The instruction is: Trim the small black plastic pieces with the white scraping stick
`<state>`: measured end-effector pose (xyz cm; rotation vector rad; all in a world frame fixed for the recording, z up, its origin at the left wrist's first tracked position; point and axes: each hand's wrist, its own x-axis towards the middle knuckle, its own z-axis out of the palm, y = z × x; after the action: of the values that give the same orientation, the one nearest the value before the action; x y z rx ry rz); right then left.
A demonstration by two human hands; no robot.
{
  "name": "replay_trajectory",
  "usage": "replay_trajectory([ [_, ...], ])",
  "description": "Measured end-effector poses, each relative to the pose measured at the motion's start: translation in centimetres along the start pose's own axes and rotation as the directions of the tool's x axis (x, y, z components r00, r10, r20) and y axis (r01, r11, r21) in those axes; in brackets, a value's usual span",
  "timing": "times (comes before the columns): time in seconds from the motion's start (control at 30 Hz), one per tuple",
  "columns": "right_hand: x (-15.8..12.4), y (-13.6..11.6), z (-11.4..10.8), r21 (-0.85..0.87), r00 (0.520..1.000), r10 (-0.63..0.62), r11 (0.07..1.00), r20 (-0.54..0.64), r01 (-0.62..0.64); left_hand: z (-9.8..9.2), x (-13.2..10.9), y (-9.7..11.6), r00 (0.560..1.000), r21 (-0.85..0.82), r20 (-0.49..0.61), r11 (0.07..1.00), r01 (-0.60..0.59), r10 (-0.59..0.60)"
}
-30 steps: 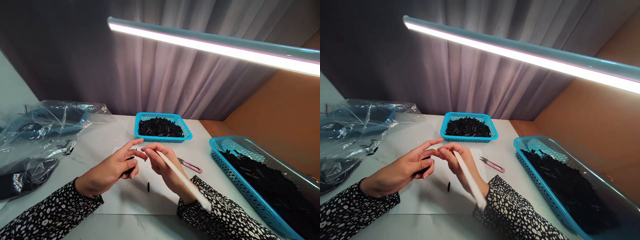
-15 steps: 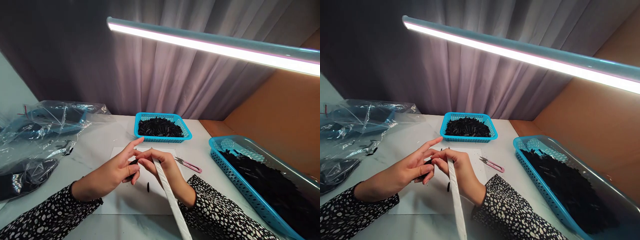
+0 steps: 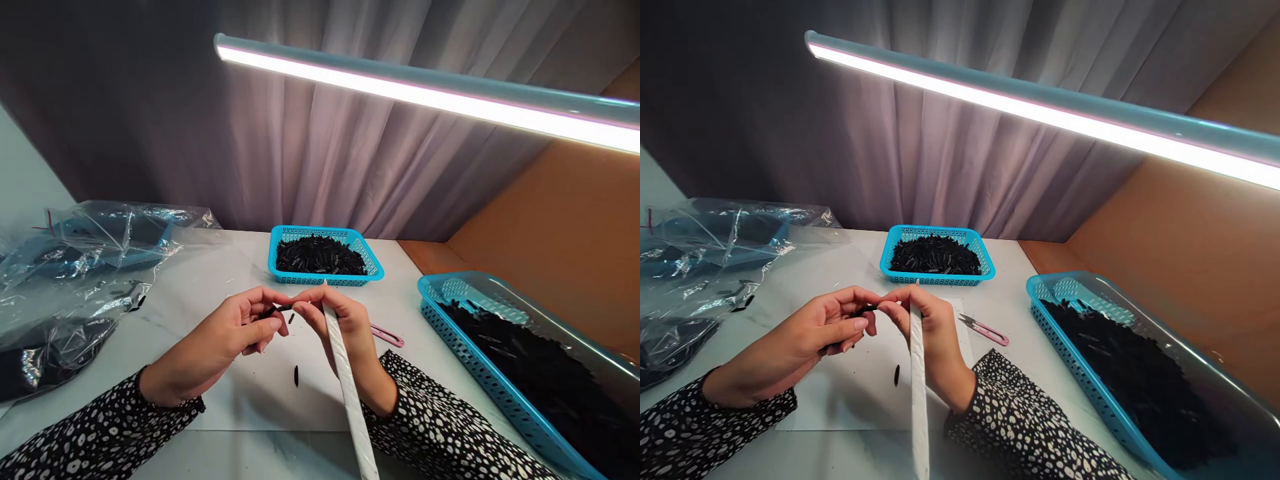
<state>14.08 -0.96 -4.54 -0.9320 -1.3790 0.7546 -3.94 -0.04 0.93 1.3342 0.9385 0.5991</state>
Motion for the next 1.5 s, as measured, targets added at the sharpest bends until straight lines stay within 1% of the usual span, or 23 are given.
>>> replay_trajectory([
  [0.07, 0.0, -0.2, -0.1, 0.001, 0.999, -0.025, 1.000, -0.025, 0.025, 0.0, 0.0, -0.1, 0.999, 0.031, -0.020, 0.999, -0.024, 0.025],
  [0.17, 0.1, -0.5, -0.2, 0.002, 0.998, -0.051, 0.999, -0.027, 0.051, -0.1, -0.1, -0.2, 0.998, 0.063, -0.040, 0.997, -0.051, 0.054],
  [0.33, 0.1, -0.3, -0.4, -0.019, 0.996, -0.094, 0.995, 0.005, 0.094, -0.2, -0.2, -0.3, 0.995, 0.135, -0.040, 0.987, -0.090, 0.096],
  [0.53, 0.1, 0.0, -0.5, -0.085, 0.969, -0.238, 0.966, 0.067, 0.244, -0.2, 0.0, -0.3, 0.989, 0.166, -0.072, 0.979, -0.114, 0.128],
  [0.6, 0.1, -0.1, -0.5, -0.085, 0.968, -0.240, 0.966, 0.067, 0.246, -0.2, -0.1, -0.2, 0.990, 0.155, -0.072, 0.982, -0.111, 0.123],
  [0.67, 0.2, -0.3, -0.4, -0.046, 0.983, -0.172, 0.984, 0.060, 0.175, -0.1, -0.2, -0.1, 0.992, 0.110, -0.067, 0.989, -0.096, 0.103],
  [0.77, 0.4, -0.7, -0.4, 0.088, 0.998, 0.040, 0.995, 0.044, -0.043, -0.1, -0.3, 0.0, 0.997, -0.005, -0.073, 0.999, -0.038, 0.038],
  [0.87, 0.5, -1.0, -0.4, 0.265, 0.967, 0.244, 0.930, 0.075, -0.255, -0.2, -0.2, 0.2, 0.993, -0.074, -0.118, 0.997, 0.000, -0.009],
  [0.93, 0.5, -1.1, -0.4, 0.348, 0.942, 0.317, 0.875, 0.111, -0.335, -0.2, -0.1, 0.2, 0.990, -0.080, -0.140, 0.997, -0.001, -0.010],
  [1.03, 0.5, -1.1, -0.4, 0.402, 0.924, 0.355, 0.833, 0.142, -0.382, -0.2, 0.1, 0.1, 0.989, -0.056, -0.147, 0.998, -0.010, 0.001],
  [1.2, 0.5, -1.1, -0.4, 0.422, 0.914, 0.368, 0.811, 0.170, -0.405, -0.2, 0.3, -0.4, 0.986, -0.003, -0.150, 0.998, -0.068, 0.067],
  [1.4, 0.5, -1.1, -0.3, 0.430, 0.910, 0.374, 0.802, 0.179, -0.414, -0.4, 0.4, -0.6, 0.971, 0.021, -0.206, 0.992, -0.123, 0.125],
  [1.5, 0.6, -1.1, -0.3, 0.492, 0.908, 0.372, 0.764, 0.192, -0.417, -0.3, 0.3, -0.3, 0.963, 0.043, -0.226, 0.989, -0.138, 0.144],
])
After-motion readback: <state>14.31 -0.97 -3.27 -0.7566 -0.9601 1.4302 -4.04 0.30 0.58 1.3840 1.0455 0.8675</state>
